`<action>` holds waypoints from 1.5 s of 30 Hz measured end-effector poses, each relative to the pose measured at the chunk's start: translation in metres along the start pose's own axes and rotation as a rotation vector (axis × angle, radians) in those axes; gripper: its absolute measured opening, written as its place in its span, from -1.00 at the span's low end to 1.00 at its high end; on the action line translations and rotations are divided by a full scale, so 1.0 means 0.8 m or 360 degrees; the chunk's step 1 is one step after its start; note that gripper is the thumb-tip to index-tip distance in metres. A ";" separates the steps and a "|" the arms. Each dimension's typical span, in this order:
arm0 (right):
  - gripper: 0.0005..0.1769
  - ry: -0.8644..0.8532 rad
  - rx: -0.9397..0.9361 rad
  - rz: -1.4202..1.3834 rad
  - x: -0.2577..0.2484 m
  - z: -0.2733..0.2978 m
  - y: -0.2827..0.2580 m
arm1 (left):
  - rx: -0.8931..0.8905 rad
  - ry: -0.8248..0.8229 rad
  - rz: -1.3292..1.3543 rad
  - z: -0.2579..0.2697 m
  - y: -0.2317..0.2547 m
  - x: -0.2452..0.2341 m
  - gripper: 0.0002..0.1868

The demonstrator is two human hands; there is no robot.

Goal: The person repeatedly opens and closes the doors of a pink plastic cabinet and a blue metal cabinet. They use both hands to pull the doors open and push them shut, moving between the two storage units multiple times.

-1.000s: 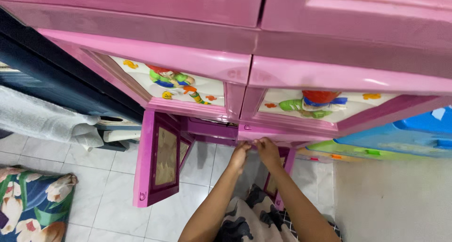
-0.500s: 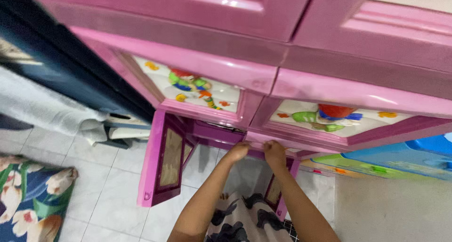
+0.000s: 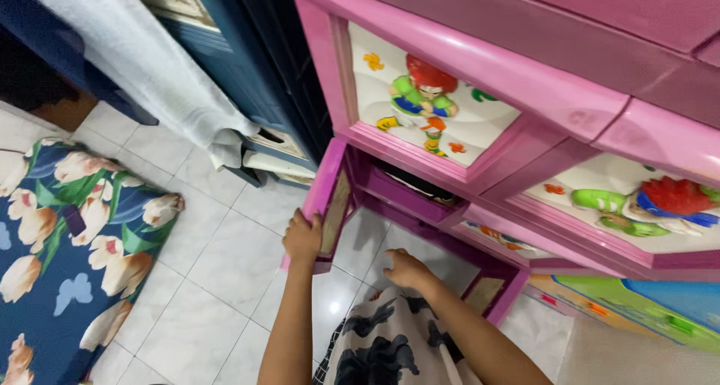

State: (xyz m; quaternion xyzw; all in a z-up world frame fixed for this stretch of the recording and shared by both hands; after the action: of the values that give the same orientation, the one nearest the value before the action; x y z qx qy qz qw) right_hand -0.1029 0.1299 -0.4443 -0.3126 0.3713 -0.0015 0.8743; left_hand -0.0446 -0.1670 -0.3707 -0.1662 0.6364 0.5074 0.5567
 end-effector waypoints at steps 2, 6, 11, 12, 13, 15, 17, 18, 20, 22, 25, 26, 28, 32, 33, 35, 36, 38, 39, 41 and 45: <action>-0.32 -0.0183 -0.0014 -0.0063 0.003 0.003 -0.023 | 0.0053 -0.0149 0.0001 -0.005 -0.014 0.027 -0.21; -0.47 -0.0580 -0.0191 -0.0062 0.003 0.016 -0.040 | 0.0135 -0.0622 0.0421 0.005 -0.015 0.113 -0.23; -0.47 -0.0832 -0.0033 -0.0241 -0.015 0.053 0.021 | -0.0290 -0.1387 0.1223 0.080 0.047 0.218 -0.25; -0.50 -0.0706 0.0000 -0.0328 -0.025 0.053 0.034 | -0.0288 -0.1422 0.1262 0.091 0.067 0.229 -0.26; -0.52 -0.0579 0.0033 -0.0412 -0.037 0.051 0.047 | -0.0287 -0.1456 0.1301 0.101 0.087 0.238 -0.27; -0.55 -0.0242 0.0128 -0.0516 -0.063 0.034 0.074 | -0.0272 -0.1511 0.1399 0.113 0.136 0.257 -0.29; -0.56 0.0157 0.0259 -0.0556 -0.082 0.016 0.100 | -0.0263 -0.1554 0.1506 0.123 0.178 0.274 -0.32; -0.59 0.0426 0.0201 -0.0644 -0.096 0.007 0.106 | -0.0282 -0.1553 0.1454 0.127 0.190 0.283 -0.35; -0.61 0.0962 0.0069 -0.0800 -0.119 -0.001 0.117 | -0.0321 -0.1541 0.1351 0.130 0.203 0.298 -0.41; -0.63 0.1048 0.0241 -0.0779 -0.112 -0.013 0.139 | -0.0089 -0.1583 0.1385 0.128 0.223 0.303 -0.49; -0.68 0.1190 0.0263 -0.0549 -0.112 -0.028 0.155 | 0.0017 -0.1531 0.1303 0.121 0.225 0.312 -0.55; -0.69 0.1238 0.0227 -0.0439 -0.116 -0.034 0.155 | 0.0015 -0.1491 0.1255 0.115 0.223 0.315 -0.57; -0.70 0.1320 0.0209 -0.0577 -0.119 -0.045 0.163 | 0.0025 -0.1427 0.1231 0.109 0.224 0.320 -0.61; -0.81 0.1014 -0.0021 -0.0809 -0.108 -0.074 0.152 | 0.0281 -0.1332 0.1320 0.104 0.245 0.320 -0.68; -0.87 0.1207 -0.0102 -0.0840 -0.119 -0.071 0.149 | 0.0300 -0.1274 0.1271 0.100 0.247 0.320 -0.67; -0.86 0.1602 -0.0268 -0.0890 -0.140 -0.060 0.140 | 0.0349 -0.1162 0.1173 0.088 0.253 0.316 -0.65; -0.87 0.1488 -0.0210 -0.0937 -0.141 -0.066 0.142 | 0.0283 -0.1349 0.1310 0.093 0.263 0.323 -0.66; -0.83 0.1250 -0.0085 -0.1046 -0.130 -0.074 0.145 | 0.0127 -0.1731 0.1553 0.103 0.269 0.330 -0.68; -0.81 0.1190 -0.0081 -0.0991 -0.123 -0.072 0.142 | 0.0164 -0.1616 0.1492 0.098 0.262 0.330 -0.69; -0.76 0.1077 -0.0064 -0.0907 -0.107 -0.071 0.139 | 0.0242 -0.1398 0.1342 0.086 0.245 0.330 -0.71; -0.48 0.1035 0.0177 -0.1465 -0.059 -0.033 0.198 | 0.0198 -0.1438 0.1239 0.146 0.205 0.370 -0.77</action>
State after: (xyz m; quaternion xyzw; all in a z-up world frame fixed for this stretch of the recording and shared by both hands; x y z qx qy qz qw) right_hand -0.1904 0.2541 -0.5144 -0.3791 0.4462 -0.4985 0.6393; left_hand -0.2052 0.1050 -0.5393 0.3441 0.3794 0.6563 0.5540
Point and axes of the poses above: each hand's wrist, its own z-axis away from the middle knuckle, its own x-axis out of the palm, y = z × x, the point moved 8 cm from there along -z, towards the middle knuckle, and after that the axes turned 8 degrees about y, right-handed, at the moved point
